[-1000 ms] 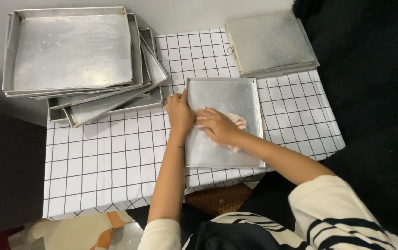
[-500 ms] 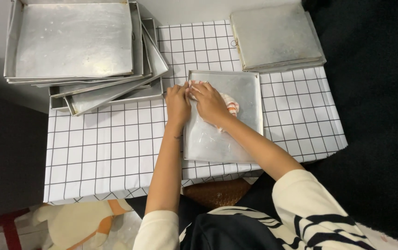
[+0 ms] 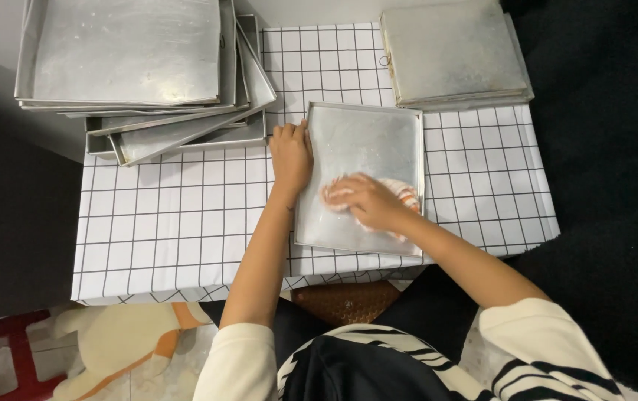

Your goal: The person wipes a metal baking tray with a cloth, moving the cloth back and forth across the surface. They hold the tray steady with one hand while cleaning with the other, then place the tray back on the table.

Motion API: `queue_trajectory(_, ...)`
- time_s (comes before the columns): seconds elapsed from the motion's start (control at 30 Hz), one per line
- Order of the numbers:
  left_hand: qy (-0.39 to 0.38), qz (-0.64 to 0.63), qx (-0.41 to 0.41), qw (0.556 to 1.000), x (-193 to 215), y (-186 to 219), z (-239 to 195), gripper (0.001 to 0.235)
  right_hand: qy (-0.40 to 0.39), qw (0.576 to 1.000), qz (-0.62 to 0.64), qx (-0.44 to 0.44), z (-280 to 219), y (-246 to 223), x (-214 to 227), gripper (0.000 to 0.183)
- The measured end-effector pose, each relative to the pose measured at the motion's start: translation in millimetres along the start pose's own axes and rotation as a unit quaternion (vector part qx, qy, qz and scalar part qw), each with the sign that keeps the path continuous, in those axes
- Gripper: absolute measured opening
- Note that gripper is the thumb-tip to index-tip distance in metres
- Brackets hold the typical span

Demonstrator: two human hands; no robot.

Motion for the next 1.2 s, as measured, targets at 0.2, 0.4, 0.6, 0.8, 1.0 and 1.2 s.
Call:
queue_trajectory(0.2, 0.01, 0.011, -0.021, 1.0, -5, 3, 0, 0.023, 0.077, 0.99, -0.111, 0.036, 21, -16, -16, 0.041)
queue_trajectory(0.4, -0.034, 0.02, -0.023, 0.999, 1, 10, -2, 0.031, -0.022, 0.999, 0.013, 0.042, -28, -11, -33, 0.038)
queue_trajectory(0.6, -0.035, 0.046, -0.038, 0.998, -3, 13, -1, 0.031, 0.063, 0.993, -0.074, -0.067, -11, 42, 50, 0.037)
queue_trajectory(0.8, -0.098, 0.053, -0.021, 0.994, -2, 20, -9, 0.048, 0.158, 0.955, -0.247, -0.052, 72, 90, 59, 0.051)
queue_trajectory(1.0, -0.091, 0.101, -0.034, 0.99, -4, 22, -12, 0.06, 0.08, 0.93, -0.348, -0.085, 98, 84, 56, 0.047)
queue_trajectory(1.2, -0.15, 0.071, 0.022, 0.986, -11, 13, -14, 0.059, 0.049, 0.826, -0.557, -0.07, 58, 94, 74, 0.023)
Point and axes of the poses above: each hand's wrist, its own z-axis towards the middle knuckle, its own x-axis out of the back of the hand, y = z × x, the point moved 9 cm from there along z, towards the middle knuckle, and after that the axes turned 7 degrees about z, right-handed, at the moved point
